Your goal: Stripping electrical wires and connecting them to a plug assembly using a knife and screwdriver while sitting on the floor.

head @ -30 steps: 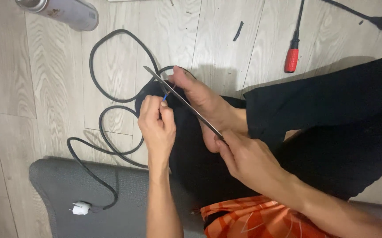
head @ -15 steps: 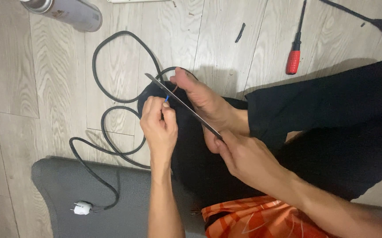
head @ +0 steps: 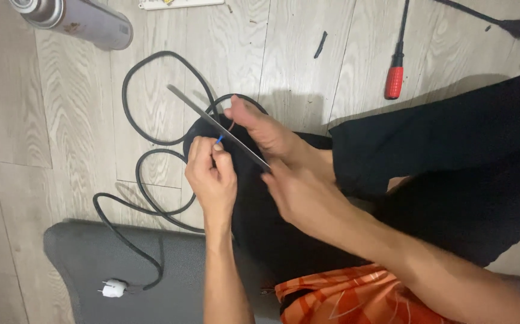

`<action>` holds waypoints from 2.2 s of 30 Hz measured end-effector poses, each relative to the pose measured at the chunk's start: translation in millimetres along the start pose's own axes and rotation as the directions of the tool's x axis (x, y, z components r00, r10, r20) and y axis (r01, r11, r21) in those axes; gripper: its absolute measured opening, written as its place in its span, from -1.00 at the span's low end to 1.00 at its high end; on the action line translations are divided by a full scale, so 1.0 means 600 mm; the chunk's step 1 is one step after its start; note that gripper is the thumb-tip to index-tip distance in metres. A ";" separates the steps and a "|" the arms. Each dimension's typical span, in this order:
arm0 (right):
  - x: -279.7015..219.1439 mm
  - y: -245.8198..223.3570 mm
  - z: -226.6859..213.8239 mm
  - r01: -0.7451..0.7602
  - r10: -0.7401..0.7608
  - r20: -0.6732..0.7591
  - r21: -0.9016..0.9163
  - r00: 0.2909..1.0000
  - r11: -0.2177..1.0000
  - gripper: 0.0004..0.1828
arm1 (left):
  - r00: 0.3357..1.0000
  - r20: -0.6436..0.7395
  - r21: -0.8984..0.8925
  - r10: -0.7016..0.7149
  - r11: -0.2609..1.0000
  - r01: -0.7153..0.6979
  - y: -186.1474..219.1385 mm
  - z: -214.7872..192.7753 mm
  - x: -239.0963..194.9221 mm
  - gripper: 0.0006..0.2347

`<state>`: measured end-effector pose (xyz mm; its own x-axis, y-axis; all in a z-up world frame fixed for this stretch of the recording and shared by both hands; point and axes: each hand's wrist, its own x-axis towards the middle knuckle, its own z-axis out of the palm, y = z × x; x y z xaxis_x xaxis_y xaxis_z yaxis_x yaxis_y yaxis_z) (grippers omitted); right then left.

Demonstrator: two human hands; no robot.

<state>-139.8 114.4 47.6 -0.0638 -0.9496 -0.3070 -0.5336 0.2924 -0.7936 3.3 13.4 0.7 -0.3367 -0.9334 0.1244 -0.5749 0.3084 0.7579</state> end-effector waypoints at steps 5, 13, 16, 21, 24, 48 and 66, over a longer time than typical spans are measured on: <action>-0.062 -0.003 -0.046 -0.205 0.223 0.241 -0.097 0.944 0.974 -0.87 | 1.000 0.010 -0.001 0.003 1.000 -0.003 -0.001 -0.001 -0.002 -0.86; 0.115 0.082 0.001 0.560 -0.645 -0.103 0.611 0.757 0.560 -0.27 | 0.999 -0.009 0.024 0.053 0.998 -0.053 -0.004 -0.001 -0.005 -0.87; 0.096 0.034 -0.028 0.461 -0.523 0.002 0.471 0.852 0.752 -0.27 | 1.000 0.003 -0.004 0.030 1.000 -0.030 0.001 -0.002 -0.003 -0.86; -0.016 -0.003 -0.088 0.025 -0.030 -0.122 -0.039 0.992 0.999 -0.81 | 1.000 -0.024 -0.017 0.018 1.000 -0.018 0.003 -0.001 -0.003 -0.86; -0.024 0.001 -0.117 -0.196 0.193 -0.121 -0.017 0.974 0.980 -0.83 | 0.999 -0.025 -0.020 0.020 1.000 -0.020 0.007 -0.002 -0.006 -0.85; -0.048 -0.030 -0.214 0.067 0.043 -0.141 0.693 0.989 0.718 -0.69 | 0.985 -0.071 -0.027 0.159 0.987 -0.161 0.300 -0.033 -0.032 -0.83; -0.220 -0.018 -0.365 0.380 -0.030 -0.710 0.340 0.704 0.860 -0.83 | 0.967 -0.092 -0.587 0.238 0.772 -0.245 0.507 0.099 -0.062 -0.82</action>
<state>-310.7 211.7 211.6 -0.6274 -0.7573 0.1811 -0.1962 -0.0712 -0.9780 -203.6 152.7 188.4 -0.3937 -0.8461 0.3594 0.0766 0.3594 0.9300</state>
